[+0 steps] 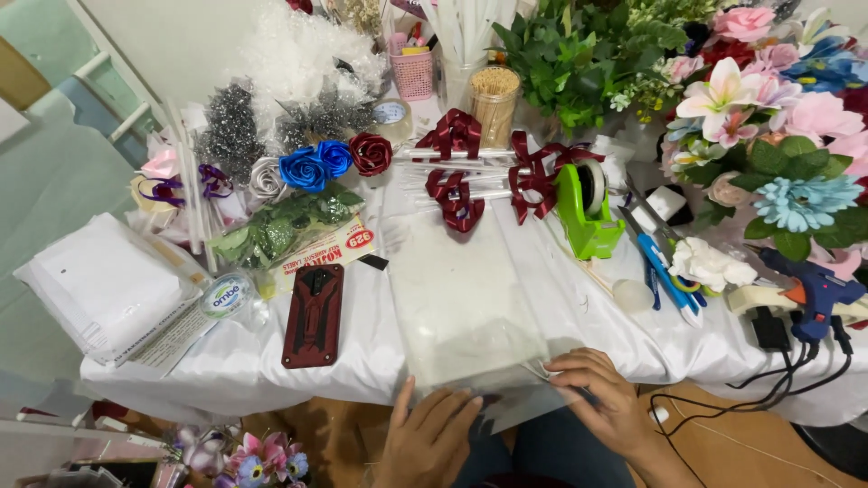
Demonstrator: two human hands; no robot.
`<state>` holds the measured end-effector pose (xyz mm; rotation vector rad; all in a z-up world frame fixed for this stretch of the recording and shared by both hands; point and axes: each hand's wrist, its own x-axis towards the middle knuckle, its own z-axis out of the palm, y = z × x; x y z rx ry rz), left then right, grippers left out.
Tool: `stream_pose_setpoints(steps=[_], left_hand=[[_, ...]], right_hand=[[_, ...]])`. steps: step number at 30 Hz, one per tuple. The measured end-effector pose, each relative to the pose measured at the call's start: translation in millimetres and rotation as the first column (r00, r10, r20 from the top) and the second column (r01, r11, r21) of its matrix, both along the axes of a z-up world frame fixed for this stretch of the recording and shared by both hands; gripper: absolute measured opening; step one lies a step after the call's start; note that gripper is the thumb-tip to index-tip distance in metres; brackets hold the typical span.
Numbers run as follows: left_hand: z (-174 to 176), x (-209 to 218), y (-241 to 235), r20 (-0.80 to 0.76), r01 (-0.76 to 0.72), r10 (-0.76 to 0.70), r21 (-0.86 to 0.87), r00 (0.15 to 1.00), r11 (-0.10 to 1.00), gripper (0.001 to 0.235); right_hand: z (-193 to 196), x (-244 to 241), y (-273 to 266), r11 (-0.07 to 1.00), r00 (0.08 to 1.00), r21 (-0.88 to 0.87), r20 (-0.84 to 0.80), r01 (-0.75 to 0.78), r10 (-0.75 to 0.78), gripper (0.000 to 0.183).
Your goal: The person cuts a red ribbon with a utility knife, folds it into a loop, and secures it with a hot glue gun. They repeat this process to create multiple ribbon loops on a white surface.
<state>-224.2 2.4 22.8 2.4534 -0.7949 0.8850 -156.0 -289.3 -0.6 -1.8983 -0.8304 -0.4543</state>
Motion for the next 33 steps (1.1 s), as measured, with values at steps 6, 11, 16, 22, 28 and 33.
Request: stream_pose_setpoints(steps=[6, 11, 16, 22, 28, 33], left_hand=[[-14, -11, 17, 0.133, -0.092, 0.114, -0.161, 0.985, 0.983, 0.011], [22, -22, 0, -0.115, -0.202, 0.169, -0.432, 0.979, 0.879, 0.008], [44, -6, 4, 0.009, -0.056, 0.068, -0.471, 0.998, 0.881, 0.006], [80, 0, 7, 0.092, 0.038, -0.001, -0.398, 0.996, 0.917, 0.006], [118, 14, 17, 0.182, 0.25, -0.202, -0.294, 0.962, 0.923, 0.028], [151, 26, 7, 0.078, 0.151, -0.13, -0.496, 0.988, 0.855, 0.007]], right_hand=[[17, -1, -1, 0.989, 1.0, 0.143, 0.005, 0.019, -0.02, 0.012], [12, 4, -5, 0.977, 0.985, 0.194, -0.128, -0.086, 0.112, 0.03], [0, 7, -4, 0.963, 0.972, 0.24, -0.167, -0.12, 0.163, 0.015], [29, 7, -9, 0.908, 0.971, 0.378, -0.08, -0.18, 0.226, 0.021], [68, 21, -14, 0.871, 0.963, 0.424, 0.01, -0.248, 0.269, 0.022], [92, 38, -7, 0.83, 0.991, 0.549, -0.027, -0.097, 0.134, 0.014]])
